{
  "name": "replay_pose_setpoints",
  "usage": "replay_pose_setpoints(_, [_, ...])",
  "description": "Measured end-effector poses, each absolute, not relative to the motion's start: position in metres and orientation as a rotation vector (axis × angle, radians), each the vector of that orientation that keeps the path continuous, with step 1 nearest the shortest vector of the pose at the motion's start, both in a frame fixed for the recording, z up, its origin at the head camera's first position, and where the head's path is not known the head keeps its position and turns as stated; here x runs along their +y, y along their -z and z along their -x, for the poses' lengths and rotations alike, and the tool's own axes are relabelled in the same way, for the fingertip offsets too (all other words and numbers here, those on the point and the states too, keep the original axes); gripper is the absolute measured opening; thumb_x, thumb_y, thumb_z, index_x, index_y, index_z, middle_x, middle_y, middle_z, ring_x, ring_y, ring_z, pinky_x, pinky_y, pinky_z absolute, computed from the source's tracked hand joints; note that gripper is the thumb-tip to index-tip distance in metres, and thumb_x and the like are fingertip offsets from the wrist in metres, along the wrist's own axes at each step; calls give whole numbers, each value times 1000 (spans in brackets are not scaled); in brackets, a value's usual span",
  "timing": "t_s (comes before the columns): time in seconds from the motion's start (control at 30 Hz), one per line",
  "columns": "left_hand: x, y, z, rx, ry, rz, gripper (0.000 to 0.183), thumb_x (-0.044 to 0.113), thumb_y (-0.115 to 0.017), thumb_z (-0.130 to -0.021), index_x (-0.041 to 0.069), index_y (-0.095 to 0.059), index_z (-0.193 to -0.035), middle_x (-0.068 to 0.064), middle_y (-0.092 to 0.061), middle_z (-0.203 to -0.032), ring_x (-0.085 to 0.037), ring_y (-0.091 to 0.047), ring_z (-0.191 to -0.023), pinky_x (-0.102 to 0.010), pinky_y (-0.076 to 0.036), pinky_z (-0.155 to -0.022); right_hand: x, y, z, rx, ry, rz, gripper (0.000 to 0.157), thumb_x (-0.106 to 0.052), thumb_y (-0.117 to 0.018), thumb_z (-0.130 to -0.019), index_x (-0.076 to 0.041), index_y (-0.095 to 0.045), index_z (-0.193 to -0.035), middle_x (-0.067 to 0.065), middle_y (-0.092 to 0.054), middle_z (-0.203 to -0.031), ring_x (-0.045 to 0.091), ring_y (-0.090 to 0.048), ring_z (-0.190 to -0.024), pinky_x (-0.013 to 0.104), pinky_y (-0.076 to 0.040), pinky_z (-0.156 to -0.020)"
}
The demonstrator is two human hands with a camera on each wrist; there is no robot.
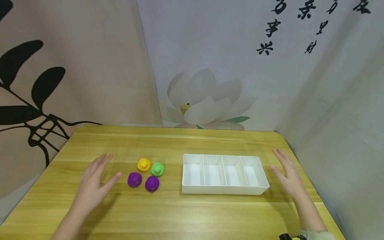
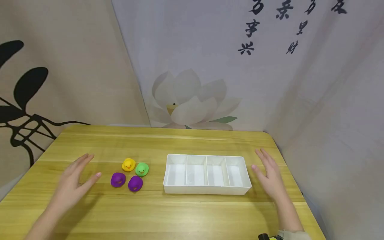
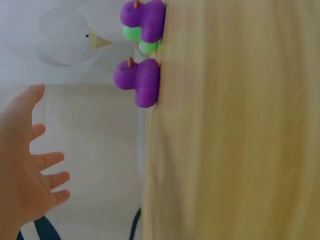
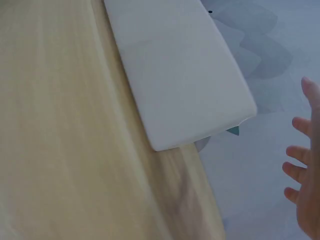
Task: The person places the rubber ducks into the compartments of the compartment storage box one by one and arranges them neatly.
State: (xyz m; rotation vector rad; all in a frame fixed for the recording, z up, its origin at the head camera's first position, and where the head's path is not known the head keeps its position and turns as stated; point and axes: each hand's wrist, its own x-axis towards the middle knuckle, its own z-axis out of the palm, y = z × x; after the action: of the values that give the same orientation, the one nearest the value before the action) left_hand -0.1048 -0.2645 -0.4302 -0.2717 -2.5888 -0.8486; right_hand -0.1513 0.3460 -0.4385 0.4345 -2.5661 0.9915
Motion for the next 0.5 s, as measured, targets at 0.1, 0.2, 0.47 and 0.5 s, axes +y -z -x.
replay_pose_setpoints(0.1, [-260, 436, 104, -2550, 921, 282, 67, 21, -72, -87, 2, -41, -143, -30, -38, -140, -57, -34, -121, -73, -20, -96, 346, 447, 150, -2547, -1092, -414, 53, -9, -55, -96, -9, -38, -147, 19, -28, -151, 44, -22, -136, 73, -15, -99])
replay_pose_setpoints(0.2, [-257, 442, 104, -2543, 994, 270, 66, 17, -73, -85, 2, -42, -142, -29, -42, -137, -55, -37, -120, -73, -26, -93, 345, 454, 149, -2524, -1201, -396, 52, -6, -53, -97, -10, -38, -147, 15, -29, -152, 29, -22, -139, 65, -15, -104])
replay_pose_setpoints(0.47, [-247, 456, 102, -2559, 1167, 186, 60, 20, -74, -86, 3, -48, -137, -23, -48, -132, -44, -44, -117, -68, -35, -87, 342, 467, 149, -2487, -1359, -377, 48, -4, -47, -100, -5, -38, -146, 20, -38, -146, 1, -32, -130, 24, -26, -103])
replay_pose_setpoints(0.5, [-246, 458, 103, -2558, 1188, 179, 59, 20, -74, -86, 3, -49, -137, -22, -50, -131, -41, -45, -116, -67, -37, -87, 342, 468, 149, -2491, -1390, -362, 47, -5, -46, -100, -5, -37, -147, 19, -38, -146, 1, -33, -128, 24, -28, -102])
